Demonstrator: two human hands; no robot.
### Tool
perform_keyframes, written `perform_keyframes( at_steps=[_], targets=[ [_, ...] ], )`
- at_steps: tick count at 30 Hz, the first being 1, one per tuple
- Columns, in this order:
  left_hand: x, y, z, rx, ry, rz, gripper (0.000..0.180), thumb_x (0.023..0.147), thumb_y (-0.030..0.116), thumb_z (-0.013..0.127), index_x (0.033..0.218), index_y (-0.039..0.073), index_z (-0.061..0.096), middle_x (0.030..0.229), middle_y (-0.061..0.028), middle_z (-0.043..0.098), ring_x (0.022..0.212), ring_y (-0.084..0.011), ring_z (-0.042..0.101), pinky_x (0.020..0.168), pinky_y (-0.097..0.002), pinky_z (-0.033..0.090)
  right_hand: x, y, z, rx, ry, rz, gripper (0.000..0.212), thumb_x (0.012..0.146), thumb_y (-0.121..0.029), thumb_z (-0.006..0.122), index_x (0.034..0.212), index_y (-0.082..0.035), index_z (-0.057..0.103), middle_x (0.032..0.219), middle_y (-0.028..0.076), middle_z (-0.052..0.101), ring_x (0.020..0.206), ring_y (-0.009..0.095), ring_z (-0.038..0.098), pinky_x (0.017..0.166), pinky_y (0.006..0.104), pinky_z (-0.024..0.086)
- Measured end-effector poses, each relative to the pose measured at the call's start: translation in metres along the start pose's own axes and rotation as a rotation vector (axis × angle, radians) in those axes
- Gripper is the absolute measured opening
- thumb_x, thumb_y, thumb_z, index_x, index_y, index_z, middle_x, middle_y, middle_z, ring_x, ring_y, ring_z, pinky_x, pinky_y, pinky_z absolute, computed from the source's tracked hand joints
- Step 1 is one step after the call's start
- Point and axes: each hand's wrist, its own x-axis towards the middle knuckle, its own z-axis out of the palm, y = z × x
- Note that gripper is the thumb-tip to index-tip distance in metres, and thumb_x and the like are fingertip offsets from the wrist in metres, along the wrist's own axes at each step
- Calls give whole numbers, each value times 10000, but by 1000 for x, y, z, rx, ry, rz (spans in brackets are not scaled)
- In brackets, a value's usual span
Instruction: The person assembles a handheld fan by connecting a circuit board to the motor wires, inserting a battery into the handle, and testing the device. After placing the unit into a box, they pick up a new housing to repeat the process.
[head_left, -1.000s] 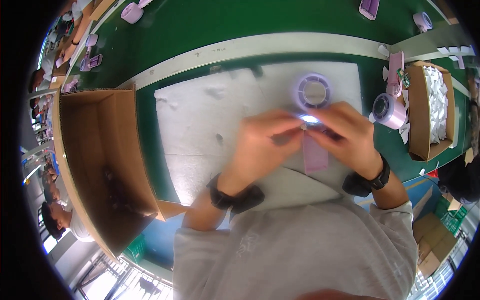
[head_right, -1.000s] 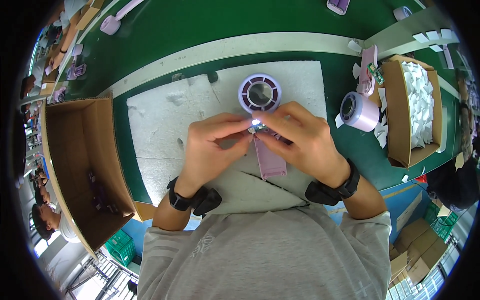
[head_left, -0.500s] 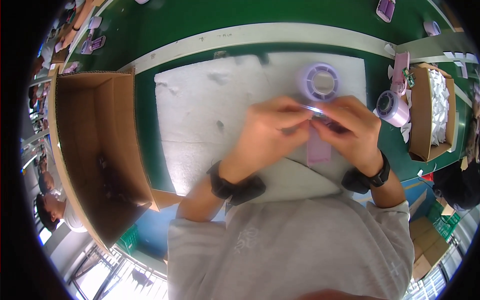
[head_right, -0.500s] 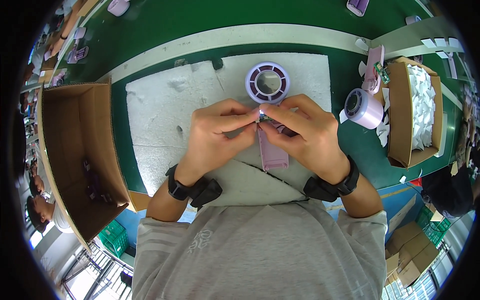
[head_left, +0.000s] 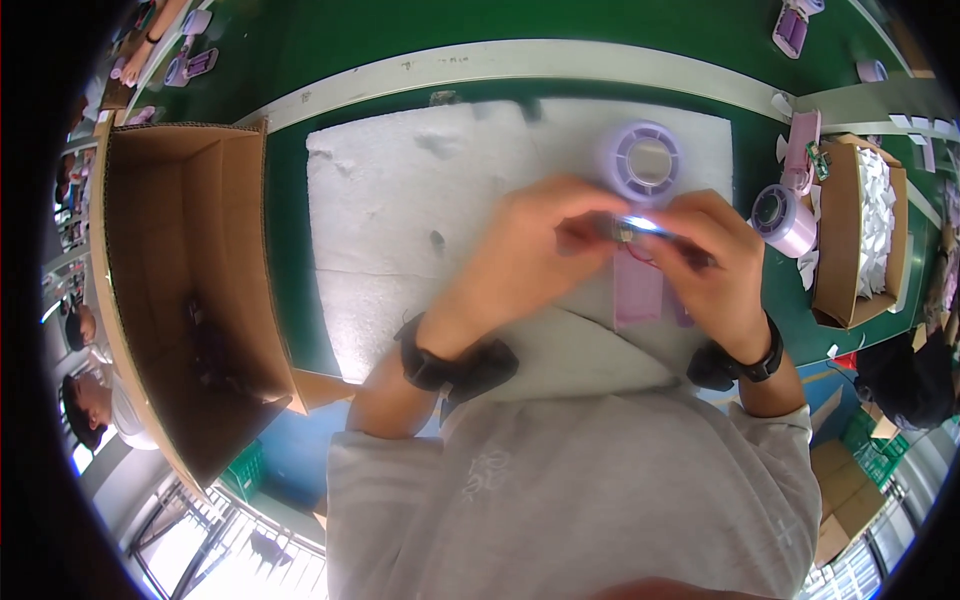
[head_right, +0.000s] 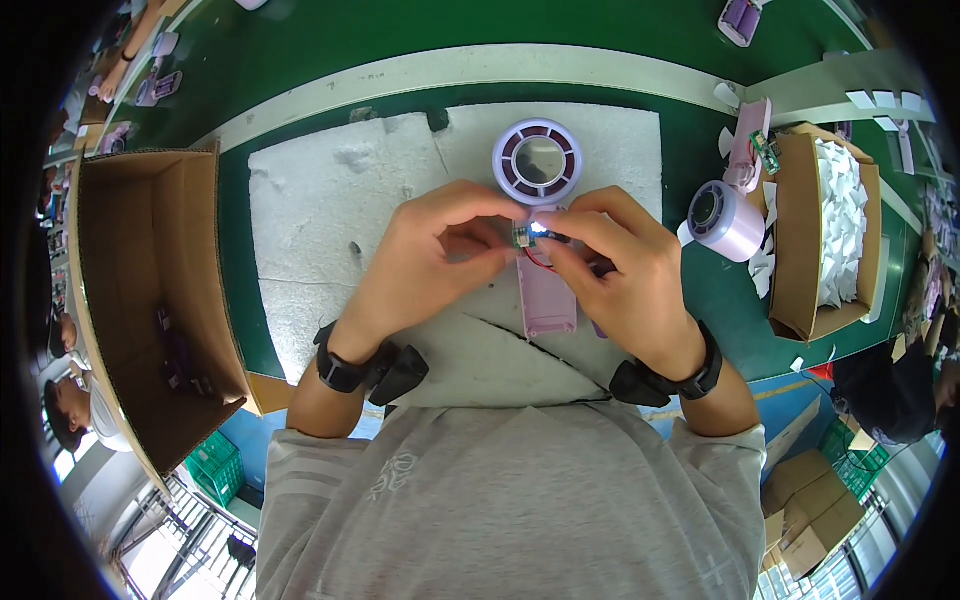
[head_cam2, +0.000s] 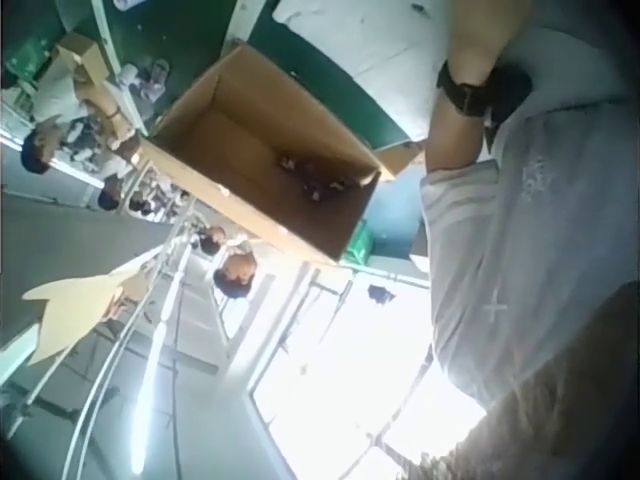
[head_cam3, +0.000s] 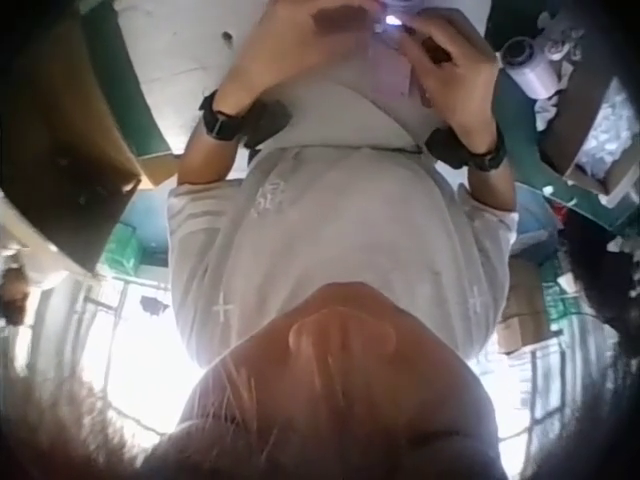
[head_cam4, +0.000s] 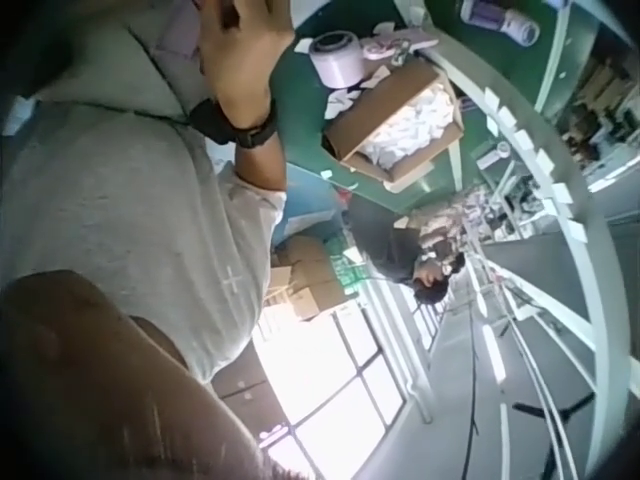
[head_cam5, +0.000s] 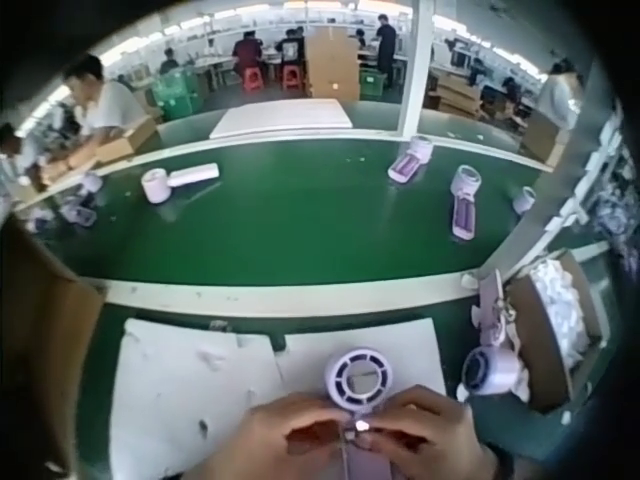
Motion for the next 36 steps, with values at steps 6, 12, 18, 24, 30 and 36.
perform_keyframes(
  at_steps=[6, 12, 18, 24, 30, 36],
  targets=[
    [0, 1, 6, -85, -73, -67, 349, 814, -107, 615, 1142, 12, 619, 1049, -78, 654, 901, -143, 665, 782, -271, 559, -6, 0, -3, -69, -17, -21, 241, 724, 16, 789, 942, -55, 714, 873, 81, 632, 637, 165, 644, 499, 271, 500],
    [-1, 1, 7, -73, -53, -79, 301, 844, -92, 604, 1128, 7, 618, 1028, -70, 667, 896, -125, 661, 778, -264, 553, -6, -3, -3, -99, -13, -46, 237, 724, 30, 781, 933, -59, 717, 873, 75, 617, 604, 154, 625, 470, 274, 461],
    [0, 2, 9, -42, -34, -75, 279, 848, -91, 615, 1110, 5, 621, 1010, -66, 676, 887, -107, 655, 758, -253, 546, -7, -3, -2, -128, -1, -70, 234, 730, 33, 773, 938, -60, 719, 876, 69, 609, 550, 138, 591, 446, 271, 432],
    [-1, 1, 10, -32, -18, -98, 260, 849, -90, 620, 1092, 2, 622, 1003, -62, 676, 880, -100, 652, 746, -244, 540, -8, -4, -2, -174, -9, -88, 223, 739, 12, 773, 944, -59, 720, 873, 66, 603, 531, 135, 578, 438, 276, 433],
    [-2, -2, 14, -87, 12, -111, 235, 861, -88, 609, 1081, -5, 620, 990, -65, 674, 877, -98, 650, 756, -241, 538, -8, -7, -1, -243, -28, -88, 230, 753, -9, 768, 972, -61, 718, 879, 65, 595, 525, 143, 579, 434, 285, 446],
    [-4, -2, 15, -99, 34, -107, 218, 875, -83, 598, 1079, -9, 626, 997, -71, 680, 881, -101, 652, 770, -244, 539, -9, -6, -1, -236, -39, -81, 248, 762, -20, 765, 1001, -63, 711, 880, 70, 592, 524, 153, 587, 447, 286, 467]
  ],
)
